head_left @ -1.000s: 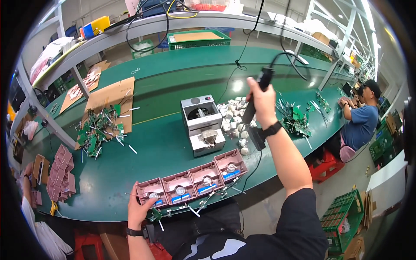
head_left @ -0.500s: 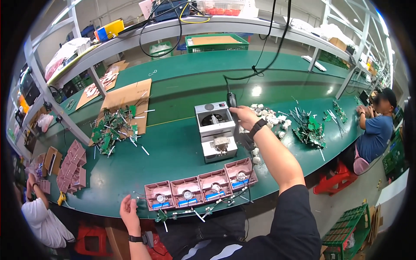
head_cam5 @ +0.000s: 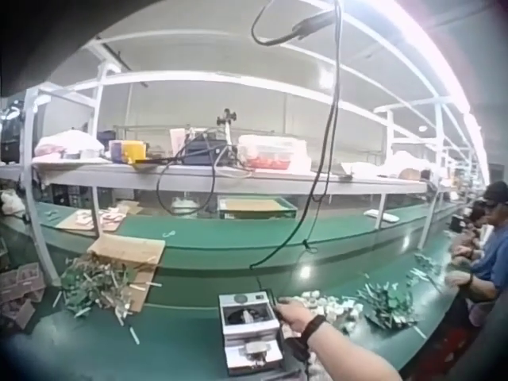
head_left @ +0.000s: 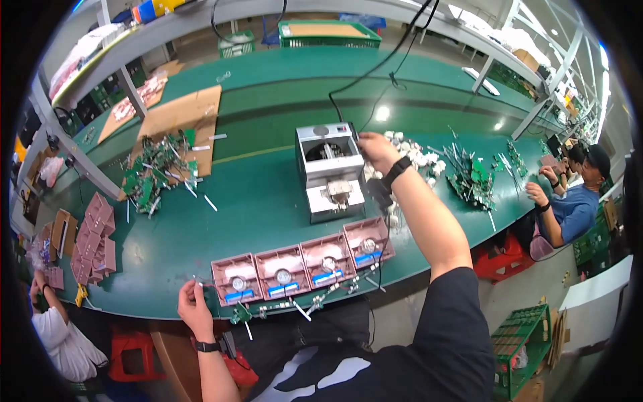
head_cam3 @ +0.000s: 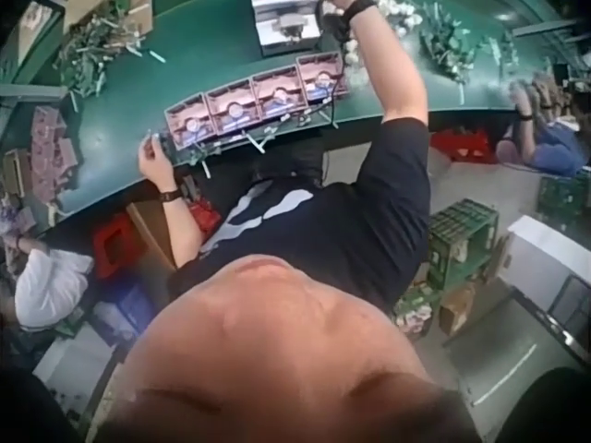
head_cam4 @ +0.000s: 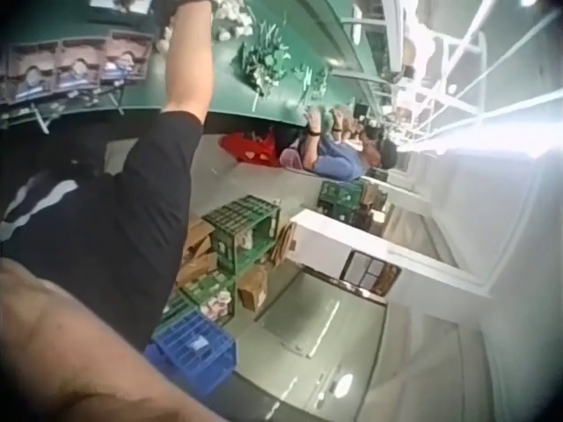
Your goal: Assembling electronic components and placing them into individual boxes on a factory assembly line.
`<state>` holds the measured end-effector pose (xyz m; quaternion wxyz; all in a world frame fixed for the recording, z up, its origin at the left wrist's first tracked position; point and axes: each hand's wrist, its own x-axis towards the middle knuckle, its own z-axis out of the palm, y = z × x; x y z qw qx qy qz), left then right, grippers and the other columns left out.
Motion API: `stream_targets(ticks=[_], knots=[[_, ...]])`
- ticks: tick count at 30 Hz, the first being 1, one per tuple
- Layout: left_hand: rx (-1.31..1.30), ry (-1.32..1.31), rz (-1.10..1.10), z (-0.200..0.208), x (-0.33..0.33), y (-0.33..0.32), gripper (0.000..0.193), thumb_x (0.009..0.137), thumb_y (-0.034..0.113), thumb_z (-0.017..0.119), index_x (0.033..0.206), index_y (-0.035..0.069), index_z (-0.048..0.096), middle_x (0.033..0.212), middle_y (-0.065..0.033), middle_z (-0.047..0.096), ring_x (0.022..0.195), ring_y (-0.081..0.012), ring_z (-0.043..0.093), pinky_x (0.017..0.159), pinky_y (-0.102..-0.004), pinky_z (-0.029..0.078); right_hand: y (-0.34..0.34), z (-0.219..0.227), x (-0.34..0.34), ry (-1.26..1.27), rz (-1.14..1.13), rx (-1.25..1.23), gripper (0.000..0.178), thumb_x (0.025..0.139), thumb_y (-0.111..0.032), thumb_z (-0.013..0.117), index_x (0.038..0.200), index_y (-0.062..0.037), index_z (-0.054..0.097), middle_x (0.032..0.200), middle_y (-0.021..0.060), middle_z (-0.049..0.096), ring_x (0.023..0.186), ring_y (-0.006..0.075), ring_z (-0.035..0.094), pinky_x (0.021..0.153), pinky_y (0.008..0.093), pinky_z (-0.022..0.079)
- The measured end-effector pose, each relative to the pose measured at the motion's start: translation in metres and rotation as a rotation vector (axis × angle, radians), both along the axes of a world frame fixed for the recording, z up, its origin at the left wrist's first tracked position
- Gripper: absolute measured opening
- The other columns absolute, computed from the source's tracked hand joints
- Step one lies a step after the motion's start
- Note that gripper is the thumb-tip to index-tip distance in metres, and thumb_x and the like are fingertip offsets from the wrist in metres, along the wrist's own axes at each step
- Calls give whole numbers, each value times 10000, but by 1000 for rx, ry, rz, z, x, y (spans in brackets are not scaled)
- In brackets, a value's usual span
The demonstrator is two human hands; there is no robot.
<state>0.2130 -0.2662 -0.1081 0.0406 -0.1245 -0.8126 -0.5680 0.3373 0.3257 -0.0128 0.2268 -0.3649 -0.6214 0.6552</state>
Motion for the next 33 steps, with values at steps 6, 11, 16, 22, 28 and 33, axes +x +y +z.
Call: stream_targets(ticks=[6,11,16,22,28,33], knots=[[-17,-39,5,8,6,-6,225,1051,143,670,1202,-22,693,992,-21,705,874,-83,630,783,-246,516,-17,21,6,-35,52,14,590,946,-55,693,1486,84,498,1180,164,713,882,207,676,727,343,544],[167,-7,60,27,27,-4,217,1047,127,672,1210,-16,693,1046,-28,705,905,-84,628,790,-241,512,-28,41,30,-19,22,9,553,961,-80,696,1466,66,522,1195,150,712,981,208,687,811,323,552],[28,90,-5,62,68,8,219,1016,111,712,1197,-13,697,1023,-30,716,899,-86,627,754,-240,500,-52,59,54,-73,76,109,503,1024,-143,668,1471,36,523,1250,139,703,1117,212,682,960,340,545],[-229,313,-212,118,82,42,230,885,131,811,1071,19,737,887,-91,715,726,-187,663,635,-315,513,-171,73,105,-162,219,784,293,1002,-104,711,1248,48,662,1057,76,726,945,133,675,854,284,549],[-520,422,-353,114,77,86,163,840,166,827,920,56,738,764,-50,674,671,-241,660,611,-355,522,-196,12,159,-111,32,805,157,994,-83,724,1095,31,689,929,39,703,855,85,635,776,243,510],[-776,403,-364,104,83,104,224,859,260,790,769,73,707,709,-53,683,672,-273,694,597,-406,533,-163,-48,219,-92,-225,535,153,1017,-100,700,945,27,655,811,-10,633,746,44,548,681,229,464]])
